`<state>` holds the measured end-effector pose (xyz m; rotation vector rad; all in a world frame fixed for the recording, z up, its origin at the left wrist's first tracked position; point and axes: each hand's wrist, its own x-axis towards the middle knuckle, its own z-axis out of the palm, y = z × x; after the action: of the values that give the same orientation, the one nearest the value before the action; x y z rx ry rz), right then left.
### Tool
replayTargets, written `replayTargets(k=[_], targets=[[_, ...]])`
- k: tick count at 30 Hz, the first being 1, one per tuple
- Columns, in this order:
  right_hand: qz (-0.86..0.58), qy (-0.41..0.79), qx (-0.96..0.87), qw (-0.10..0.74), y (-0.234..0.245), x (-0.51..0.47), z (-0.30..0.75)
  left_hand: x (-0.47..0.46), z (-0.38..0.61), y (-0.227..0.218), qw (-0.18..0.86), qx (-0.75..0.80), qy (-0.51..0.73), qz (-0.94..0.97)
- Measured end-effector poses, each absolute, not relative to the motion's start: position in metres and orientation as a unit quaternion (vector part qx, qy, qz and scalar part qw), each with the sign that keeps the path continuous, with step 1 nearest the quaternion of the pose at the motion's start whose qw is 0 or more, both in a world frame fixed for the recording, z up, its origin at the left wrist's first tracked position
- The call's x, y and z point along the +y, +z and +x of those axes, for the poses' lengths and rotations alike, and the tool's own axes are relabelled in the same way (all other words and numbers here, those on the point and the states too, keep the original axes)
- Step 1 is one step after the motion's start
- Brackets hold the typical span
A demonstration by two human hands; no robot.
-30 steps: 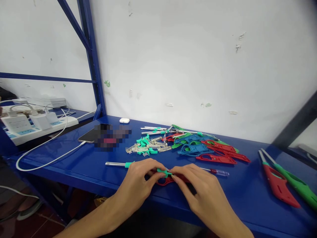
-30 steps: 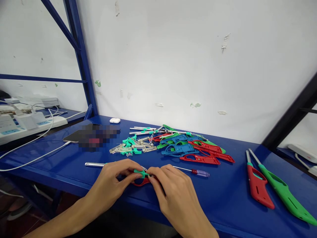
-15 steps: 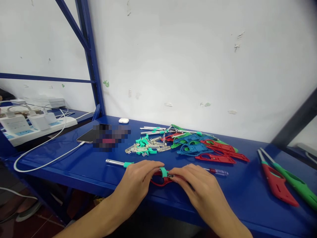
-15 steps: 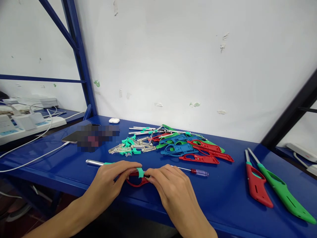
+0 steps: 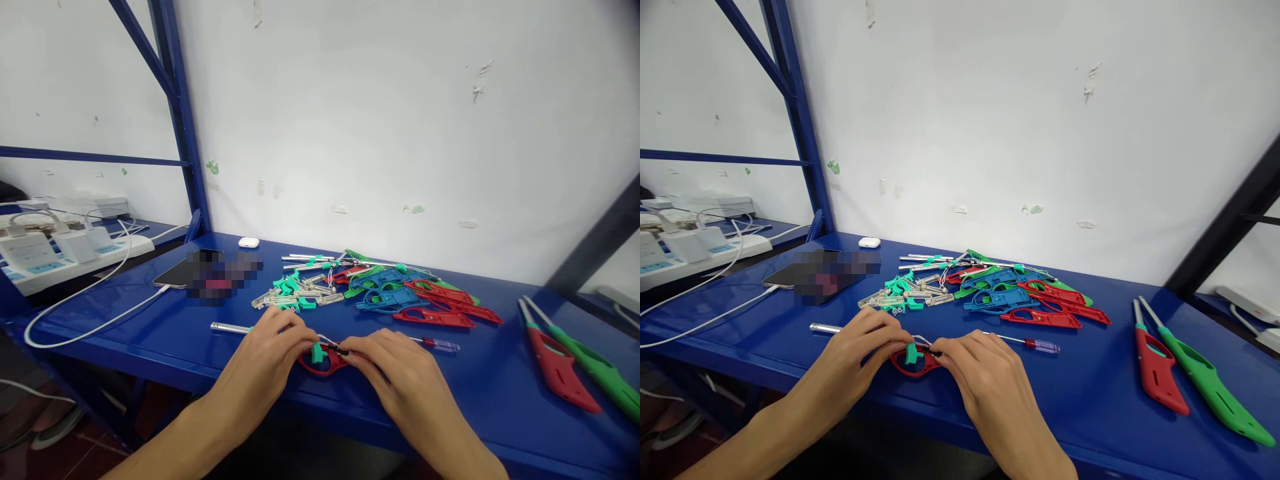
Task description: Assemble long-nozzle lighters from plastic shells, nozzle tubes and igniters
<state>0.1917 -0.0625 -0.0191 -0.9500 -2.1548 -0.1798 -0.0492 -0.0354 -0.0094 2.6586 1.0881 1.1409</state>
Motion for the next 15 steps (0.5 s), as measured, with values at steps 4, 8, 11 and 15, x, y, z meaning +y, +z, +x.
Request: replayTargets(k=[4,8,11,15], targets=[[-0.369,-0.069,-0.841,0.389,-0.0177,-0.0629,0.1915,-0.0350,-0.0532,-0.0129,0.017,0.344,0.345,0.873],[-0.362,-0.081,-0.841,0.393,-0.0174,-0.0624,0.1904,-0.0359,-0.0539,-0.0120,0.020,0.349,0.361,0.865],[-0.360,-0.076,-0.845,0.389,-0.0182,-0.0622,0.1905,-0.0364,-0.0516,-0.0115,0.027,0.358,0.385,0.850],[-0.364,-0.071,-0.844,0.387,-0.0187,-0.0624,0.1907,-0.0382,-0.0476,-0.0133,0.041,0.363,0.376,0.852]])
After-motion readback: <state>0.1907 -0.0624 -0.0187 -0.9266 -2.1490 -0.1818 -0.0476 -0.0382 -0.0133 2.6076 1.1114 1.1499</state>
